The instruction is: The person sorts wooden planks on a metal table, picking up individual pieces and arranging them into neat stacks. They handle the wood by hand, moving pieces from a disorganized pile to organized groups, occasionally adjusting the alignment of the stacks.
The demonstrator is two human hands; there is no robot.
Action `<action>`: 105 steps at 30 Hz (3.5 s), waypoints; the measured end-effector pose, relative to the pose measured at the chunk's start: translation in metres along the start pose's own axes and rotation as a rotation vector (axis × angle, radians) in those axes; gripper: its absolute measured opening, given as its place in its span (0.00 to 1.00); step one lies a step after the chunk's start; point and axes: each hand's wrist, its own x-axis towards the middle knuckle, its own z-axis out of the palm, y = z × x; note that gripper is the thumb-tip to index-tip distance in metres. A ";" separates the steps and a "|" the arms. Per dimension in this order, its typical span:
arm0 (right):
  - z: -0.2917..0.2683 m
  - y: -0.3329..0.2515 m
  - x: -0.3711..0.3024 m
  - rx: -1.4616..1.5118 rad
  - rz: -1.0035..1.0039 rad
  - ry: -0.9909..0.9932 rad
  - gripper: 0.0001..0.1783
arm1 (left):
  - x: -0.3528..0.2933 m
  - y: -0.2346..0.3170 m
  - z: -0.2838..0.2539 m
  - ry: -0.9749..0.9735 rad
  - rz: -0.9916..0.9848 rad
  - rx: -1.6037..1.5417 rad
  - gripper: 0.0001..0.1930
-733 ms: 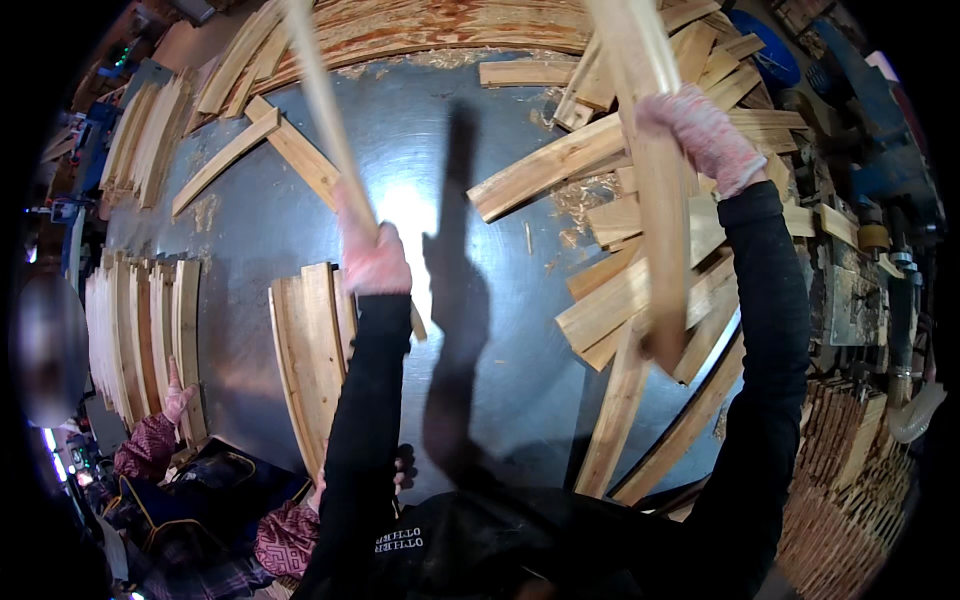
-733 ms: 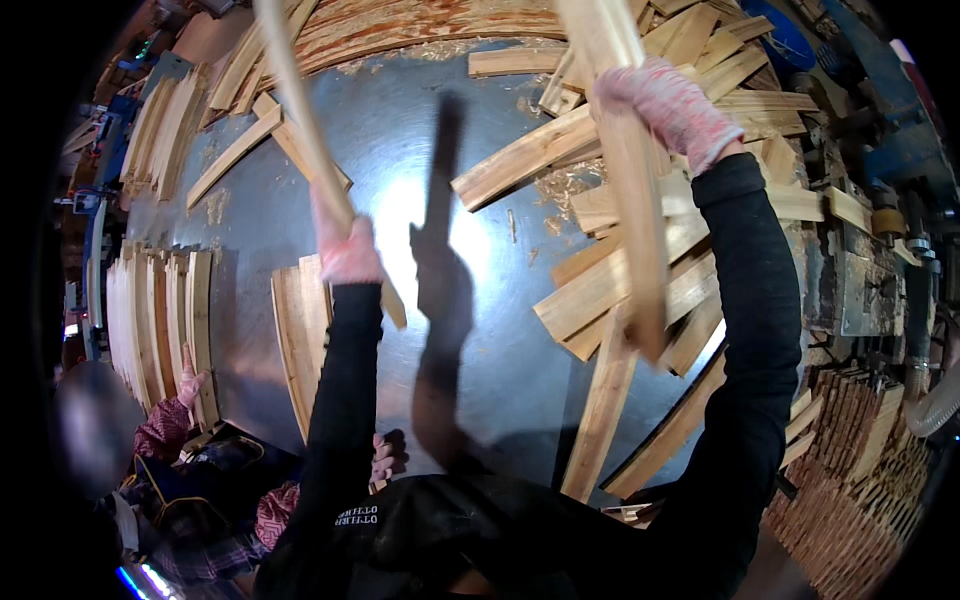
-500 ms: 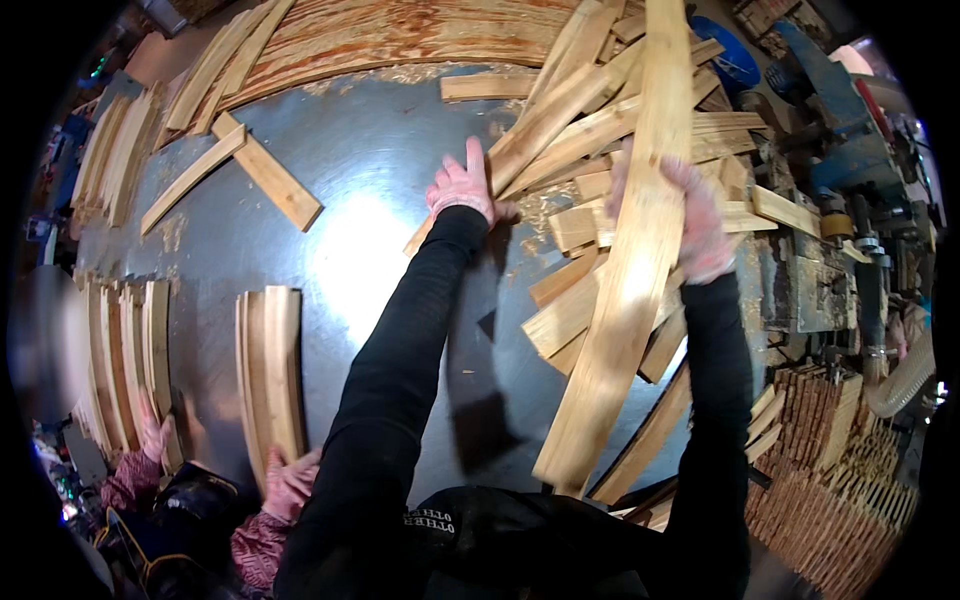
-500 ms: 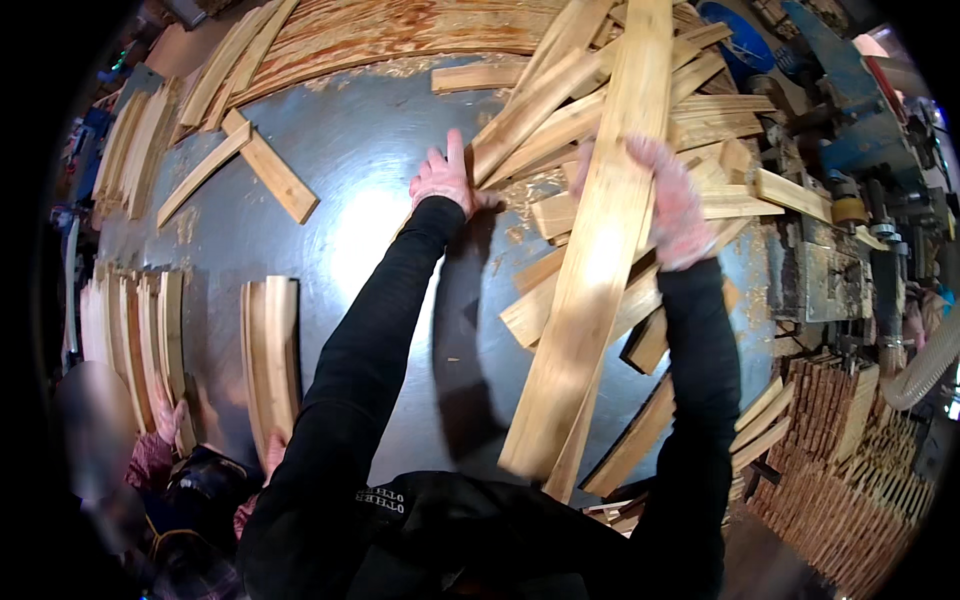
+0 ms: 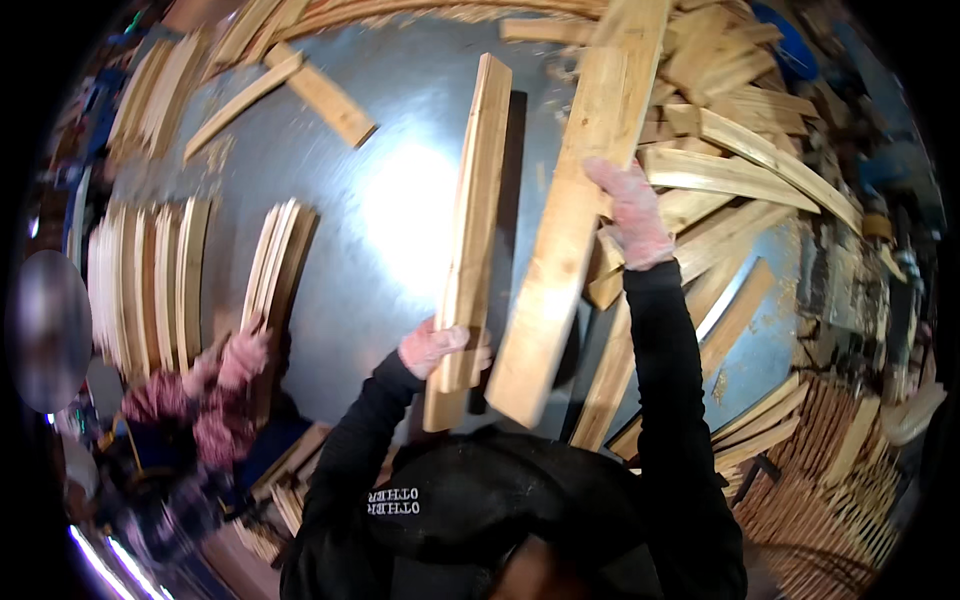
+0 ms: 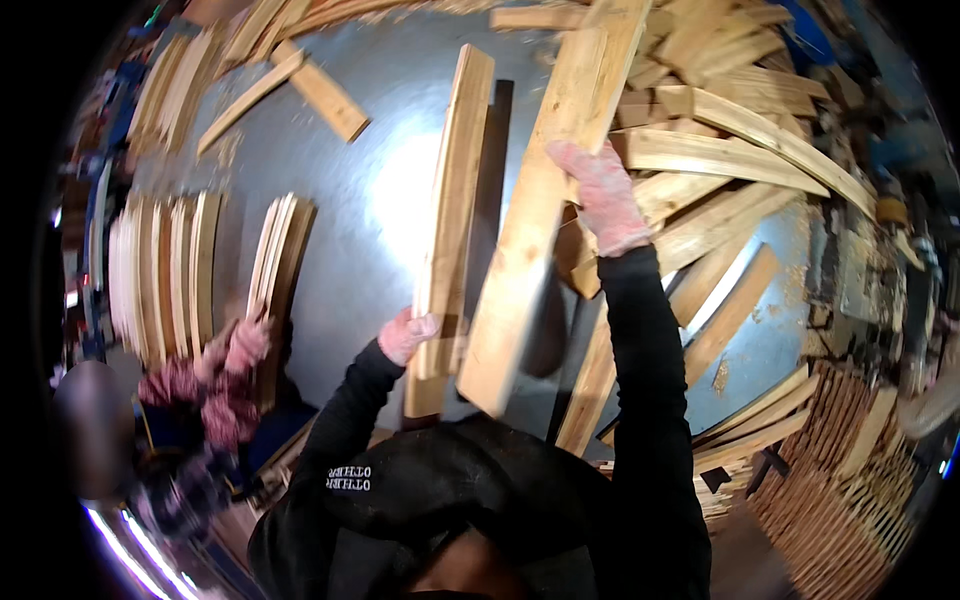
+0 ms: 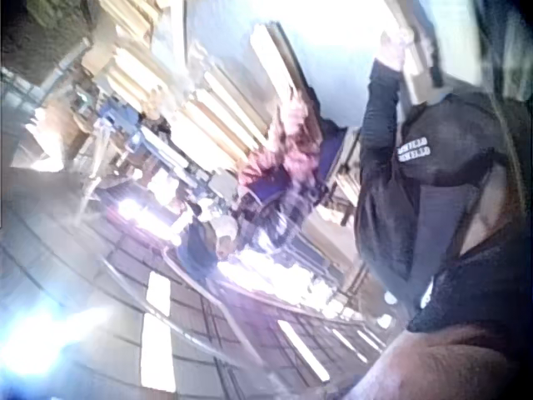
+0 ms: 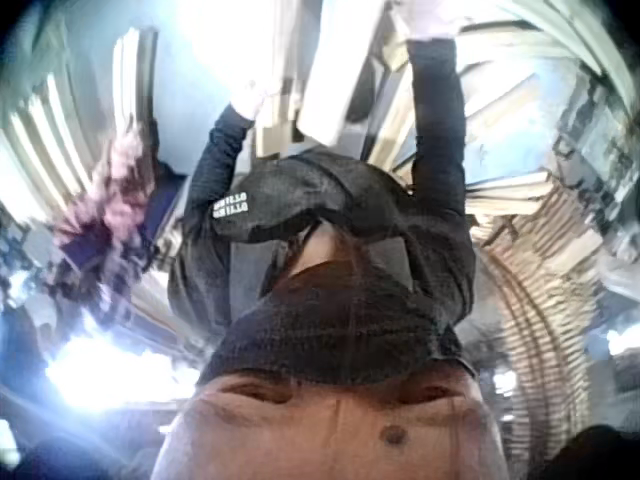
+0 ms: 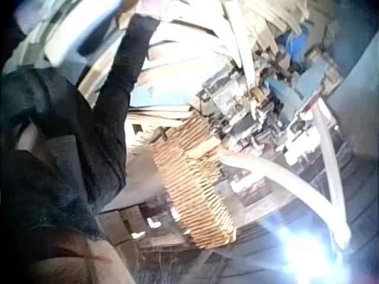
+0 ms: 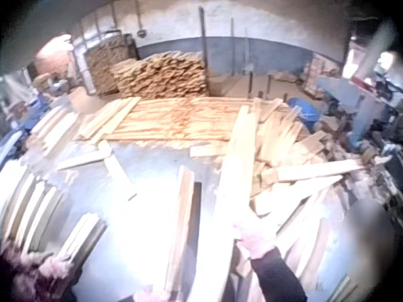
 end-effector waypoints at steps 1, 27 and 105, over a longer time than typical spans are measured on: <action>0.020 0.017 0.005 -0.081 -0.028 -0.028 0.24 | -0.004 -0.051 -0.030 0.132 0.126 0.274 0.35; 0.188 0.150 -0.220 -1.375 0.435 -1.286 0.47 | -0.066 -0.044 -0.037 0.909 -0.212 1.133 0.57; 0.395 0.235 -0.141 -0.252 0.662 -0.638 0.39 | -0.355 -0.073 -0.205 1.534 0.503 0.297 0.19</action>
